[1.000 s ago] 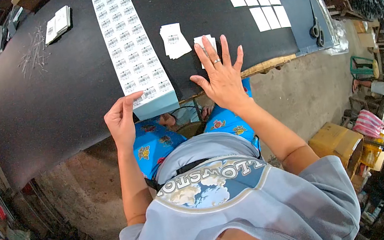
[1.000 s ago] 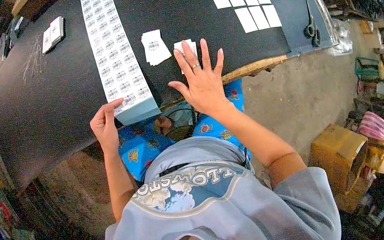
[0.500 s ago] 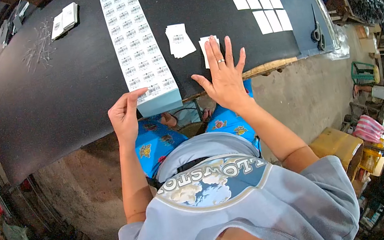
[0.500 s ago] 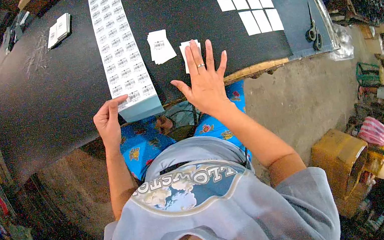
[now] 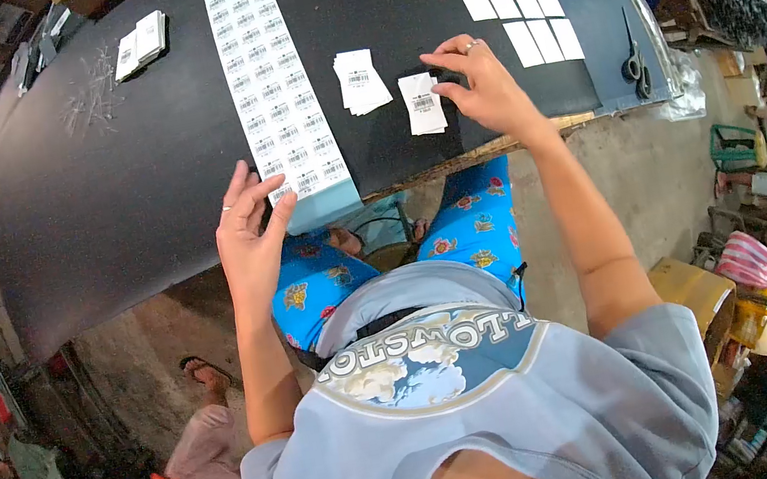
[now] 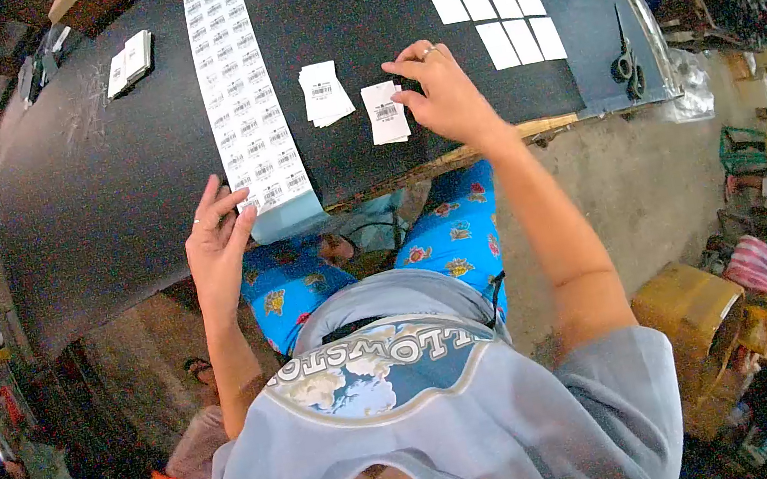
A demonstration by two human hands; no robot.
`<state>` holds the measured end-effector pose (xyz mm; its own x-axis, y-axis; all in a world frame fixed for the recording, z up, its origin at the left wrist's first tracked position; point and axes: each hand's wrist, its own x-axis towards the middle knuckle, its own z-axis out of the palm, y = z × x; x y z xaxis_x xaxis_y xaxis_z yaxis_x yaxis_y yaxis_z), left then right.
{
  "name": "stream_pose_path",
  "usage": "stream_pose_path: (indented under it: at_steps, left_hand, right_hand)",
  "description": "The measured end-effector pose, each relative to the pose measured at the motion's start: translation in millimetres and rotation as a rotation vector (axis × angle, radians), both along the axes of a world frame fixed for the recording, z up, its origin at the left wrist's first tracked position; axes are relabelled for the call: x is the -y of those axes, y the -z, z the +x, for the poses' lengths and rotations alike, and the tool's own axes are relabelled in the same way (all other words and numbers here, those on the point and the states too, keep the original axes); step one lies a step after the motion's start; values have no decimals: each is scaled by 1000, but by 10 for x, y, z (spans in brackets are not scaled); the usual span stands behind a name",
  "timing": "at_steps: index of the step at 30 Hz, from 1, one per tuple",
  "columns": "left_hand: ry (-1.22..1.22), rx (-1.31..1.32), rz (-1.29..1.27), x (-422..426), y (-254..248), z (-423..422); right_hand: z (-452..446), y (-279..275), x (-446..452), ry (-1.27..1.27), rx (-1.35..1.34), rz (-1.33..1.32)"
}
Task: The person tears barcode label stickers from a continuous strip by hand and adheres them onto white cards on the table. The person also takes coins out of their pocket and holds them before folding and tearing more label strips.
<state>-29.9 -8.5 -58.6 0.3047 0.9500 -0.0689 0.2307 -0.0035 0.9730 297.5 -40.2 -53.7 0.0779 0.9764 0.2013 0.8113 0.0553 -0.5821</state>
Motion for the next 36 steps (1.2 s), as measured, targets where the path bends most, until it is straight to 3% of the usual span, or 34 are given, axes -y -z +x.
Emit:
stream_pose_path:
  at_steps: [1, 5, 7, 11, 19, 27, 28, 31, 33, 35, 36]
  left_hand:
    - [-1, -127, 144, -5, -10, -6]
    - [-35, -127, 244, -68, -184, 188]
    - [27, 62, 18, -161, -231, 305]
    - [121, 282, -114, -257, -237, 571]
    - [148, 228, -78, -214, -187, 596]
    - [-219, 195, 116, -368, 101, 51]
    - [-282, 102, 173, -379, 145, -7]
    - [-380, -48, 285, -381, 320, -128]
    - [-414, -58, 336, -374, 400, -162]
    - [-435, -76, 348, -332, 416, -149]
    - [-429, -153, 368, -318, 384, -133]
  right_hand:
    - [40, -42, -54, -53, -26, -109]
    - [65, 2, -197, -186, 42, -110]
    - [38, -25, -172, -186, 79, -123]
    - [-86, -71, -81, -103, 130, -168]
    - [-26, 6, -103, -147, 148, -158]
    - [-112, -228, -541, -408, -260, -473]
    - [-142, -250, -637, -391, -262, -497]
    - [-235, -130, -888, -362, -296, -386]
    - [-307, -64, -990, -378, -161, -368]
    - [-405, 17, -1007, -234, 381, -172]
    - [-407, 11, -1068, -229, 331, -261]
